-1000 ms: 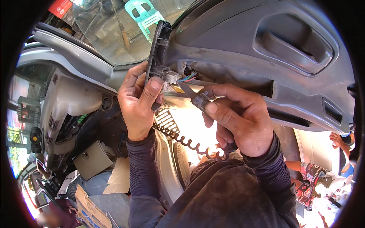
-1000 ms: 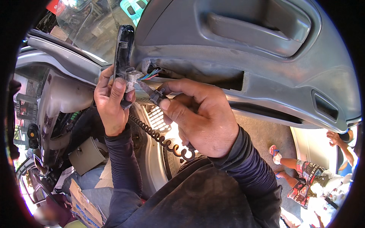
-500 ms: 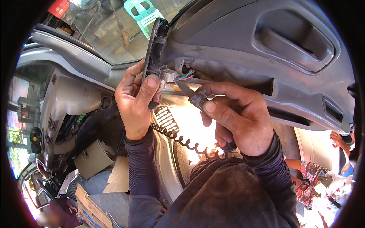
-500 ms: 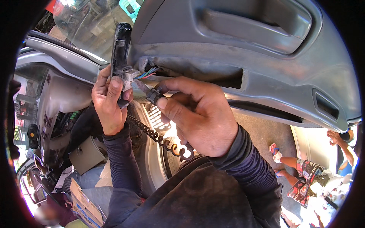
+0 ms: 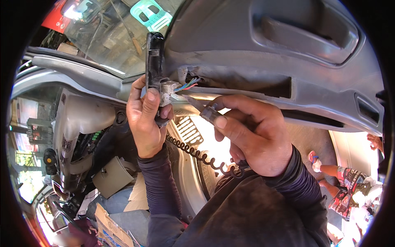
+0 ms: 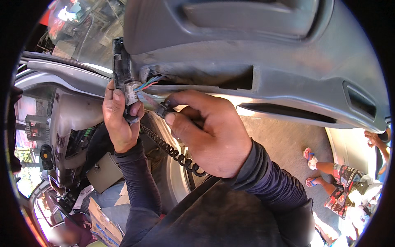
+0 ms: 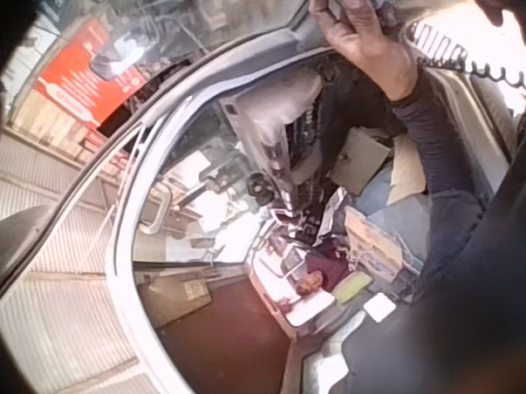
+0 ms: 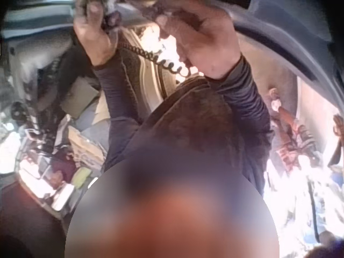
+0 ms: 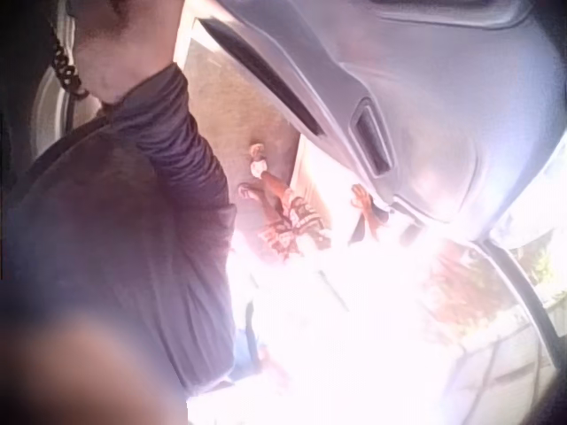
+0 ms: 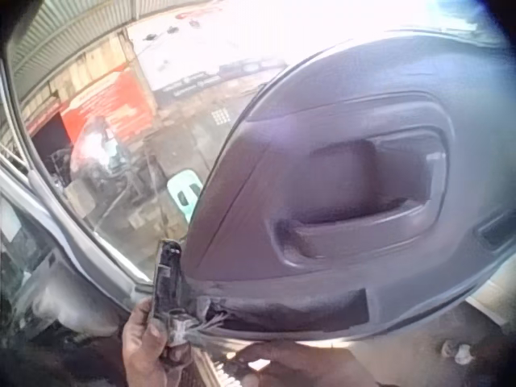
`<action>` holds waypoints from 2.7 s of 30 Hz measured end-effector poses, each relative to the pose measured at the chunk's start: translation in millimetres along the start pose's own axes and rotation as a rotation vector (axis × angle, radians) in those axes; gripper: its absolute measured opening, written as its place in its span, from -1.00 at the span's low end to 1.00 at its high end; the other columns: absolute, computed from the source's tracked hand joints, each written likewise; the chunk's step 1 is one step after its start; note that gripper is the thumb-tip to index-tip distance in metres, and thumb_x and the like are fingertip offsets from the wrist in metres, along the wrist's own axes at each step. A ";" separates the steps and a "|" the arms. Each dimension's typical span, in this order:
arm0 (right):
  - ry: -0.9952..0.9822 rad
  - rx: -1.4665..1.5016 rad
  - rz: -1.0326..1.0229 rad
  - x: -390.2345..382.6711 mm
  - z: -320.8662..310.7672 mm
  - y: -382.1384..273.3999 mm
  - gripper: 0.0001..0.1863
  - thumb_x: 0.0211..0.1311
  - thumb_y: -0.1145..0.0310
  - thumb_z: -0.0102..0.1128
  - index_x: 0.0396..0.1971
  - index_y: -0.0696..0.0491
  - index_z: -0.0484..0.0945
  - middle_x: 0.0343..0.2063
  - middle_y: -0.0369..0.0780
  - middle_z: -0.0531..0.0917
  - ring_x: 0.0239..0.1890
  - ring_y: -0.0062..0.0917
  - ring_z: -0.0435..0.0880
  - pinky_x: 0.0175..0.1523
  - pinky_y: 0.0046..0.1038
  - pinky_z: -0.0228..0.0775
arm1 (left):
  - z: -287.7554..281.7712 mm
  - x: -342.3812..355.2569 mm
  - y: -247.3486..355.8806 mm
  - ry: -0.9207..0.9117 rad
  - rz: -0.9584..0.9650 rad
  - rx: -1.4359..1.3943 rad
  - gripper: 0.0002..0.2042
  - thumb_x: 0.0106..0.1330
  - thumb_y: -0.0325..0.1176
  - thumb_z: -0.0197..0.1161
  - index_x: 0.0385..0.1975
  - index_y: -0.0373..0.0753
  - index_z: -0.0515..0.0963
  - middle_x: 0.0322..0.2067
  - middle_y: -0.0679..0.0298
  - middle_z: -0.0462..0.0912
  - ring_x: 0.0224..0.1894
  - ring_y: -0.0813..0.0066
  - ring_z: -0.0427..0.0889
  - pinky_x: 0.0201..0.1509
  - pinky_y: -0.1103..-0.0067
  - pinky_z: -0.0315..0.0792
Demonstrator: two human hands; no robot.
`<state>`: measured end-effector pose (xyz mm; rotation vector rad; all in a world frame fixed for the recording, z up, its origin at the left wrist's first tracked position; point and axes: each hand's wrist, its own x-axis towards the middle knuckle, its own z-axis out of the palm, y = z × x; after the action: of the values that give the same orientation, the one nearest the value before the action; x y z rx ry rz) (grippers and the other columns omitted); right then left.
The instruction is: The person works on the interior wiring of a car door panel. They strip wire ends, connect wires to a white connector, and use a soldering iron to secure the connections. The person then installs a door handle assembly into the door panel.
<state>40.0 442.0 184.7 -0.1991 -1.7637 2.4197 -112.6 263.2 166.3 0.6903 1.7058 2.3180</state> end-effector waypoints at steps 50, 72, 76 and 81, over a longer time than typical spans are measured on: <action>0.031 0.040 -0.066 8.7 10.6 5.3 -0.64 0.48 0.44 0.19 0.13 0.36 0.55 -0.48 -0.22 0.67 -0.74 -0.75 0.42 -0.62 -0.67 0.25 | 1.0 -2.1 5.0 -0.020 0.017 0.008 -0.53 0.42 -0.32 0.38 0.22 -0.27 0.34 -0.35 0.33 0.61 -0.53 0.69 0.35 -0.44 0.67 0.30; 0.024 0.030 -0.039 8.0 10.6 4.3 -0.65 0.50 0.43 0.16 0.14 0.35 0.55 -0.48 -0.23 0.65 -0.73 -0.74 0.44 -0.60 -0.67 0.29 | 2.5 -2.2 7.6 0.004 -0.016 -0.001 -0.51 0.38 -0.32 0.43 0.19 -0.27 0.36 -0.41 0.37 0.56 -0.52 0.70 0.35 -0.45 0.68 0.28; 0.027 -0.006 -0.037 8.1 9.8 4.5 -0.64 0.50 0.43 0.16 0.14 0.36 0.55 -0.48 -0.22 0.66 -0.73 -0.74 0.44 -0.60 -0.67 0.30 | 4.5 -2.6 8.9 0.025 -0.010 0.009 -0.50 0.36 -0.31 0.45 0.18 -0.26 0.37 -0.40 0.36 0.57 -0.51 0.69 0.37 -0.45 0.68 0.30; 0.030 0.005 -0.040 8.6 10.5 3.4 -0.64 0.49 0.43 0.16 0.13 0.36 0.54 -0.47 -0.21 0.66 -0.73 -0.74 0.45 -0.60 -0.66 0.32 | 6.0 -3.5 9.7 0.035 -0.030 -0.002 -0.50 0.35 -0.31 0.46 0.17 -0.26 0.38 -0.39 0.36 0.57 -0.51 0.69 0.38 -0.45 0.68 0.32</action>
<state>29.5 432.8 184.4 -0.1968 -1.7321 2.3806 -105.5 263.8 175.8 0.6239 1.7162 2.3246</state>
